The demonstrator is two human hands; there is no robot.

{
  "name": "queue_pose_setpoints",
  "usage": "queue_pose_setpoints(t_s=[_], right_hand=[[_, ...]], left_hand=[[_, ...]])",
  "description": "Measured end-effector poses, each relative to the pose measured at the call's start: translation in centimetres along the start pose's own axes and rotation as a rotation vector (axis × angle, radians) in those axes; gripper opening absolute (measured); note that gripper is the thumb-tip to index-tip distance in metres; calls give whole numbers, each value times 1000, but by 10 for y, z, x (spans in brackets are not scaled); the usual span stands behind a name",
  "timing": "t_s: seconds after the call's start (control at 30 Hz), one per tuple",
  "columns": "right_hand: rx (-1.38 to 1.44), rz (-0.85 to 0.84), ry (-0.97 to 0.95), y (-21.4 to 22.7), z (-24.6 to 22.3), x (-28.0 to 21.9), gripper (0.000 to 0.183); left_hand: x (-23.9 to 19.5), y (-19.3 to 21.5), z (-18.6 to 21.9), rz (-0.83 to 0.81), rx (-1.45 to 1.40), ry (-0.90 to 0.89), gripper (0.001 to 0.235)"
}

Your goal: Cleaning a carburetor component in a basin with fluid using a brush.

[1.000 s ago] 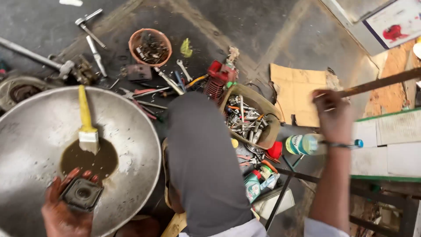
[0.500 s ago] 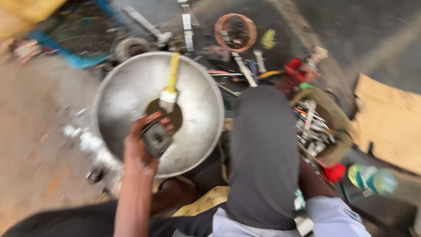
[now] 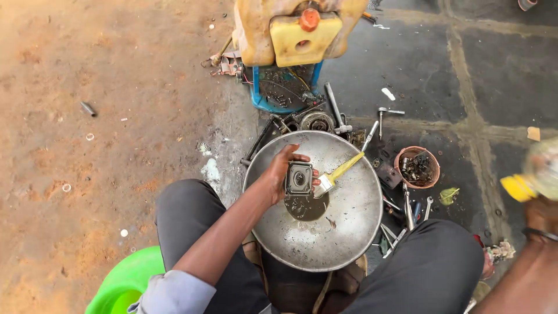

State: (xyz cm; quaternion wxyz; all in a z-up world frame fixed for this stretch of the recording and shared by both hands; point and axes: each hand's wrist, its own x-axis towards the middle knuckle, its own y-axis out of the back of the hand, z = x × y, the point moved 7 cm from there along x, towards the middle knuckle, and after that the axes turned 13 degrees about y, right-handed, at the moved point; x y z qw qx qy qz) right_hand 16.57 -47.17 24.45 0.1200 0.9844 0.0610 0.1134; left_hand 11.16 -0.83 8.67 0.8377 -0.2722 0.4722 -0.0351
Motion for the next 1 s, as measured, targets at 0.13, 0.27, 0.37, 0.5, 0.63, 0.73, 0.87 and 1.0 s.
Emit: queue_pose_setpoints(t_s=[0.13,0.27,0.37,0.5,0.63,0.73,0.87,1.0], right_hand=[[554,138,176,-115,16,38,74],[767,127,8,-230,57,36,76],[978,71,-61,-272,72,31,68],[920,47,-133,-313,62,29,67],[785,-36,-199,-321,64,18,76],[714,-53,-175,-319,75,11,78],[638,30,-154,-320,76,-9,77],[471,163,-6,-302,76,-9,79]], left_hand=[[79,43,-33,166,22,96,60],[83,48,-39,166,70,179,72],[75,17,-51,22,38,312,79],[71,16,-48,17,11,284,75],[73,15,-44,-14,-23,174,54],[75,13,-42,-20,-11,134,47],[82,16,-54,2,-46,188,46],[98,14,-50,-15,-51,209,45]])
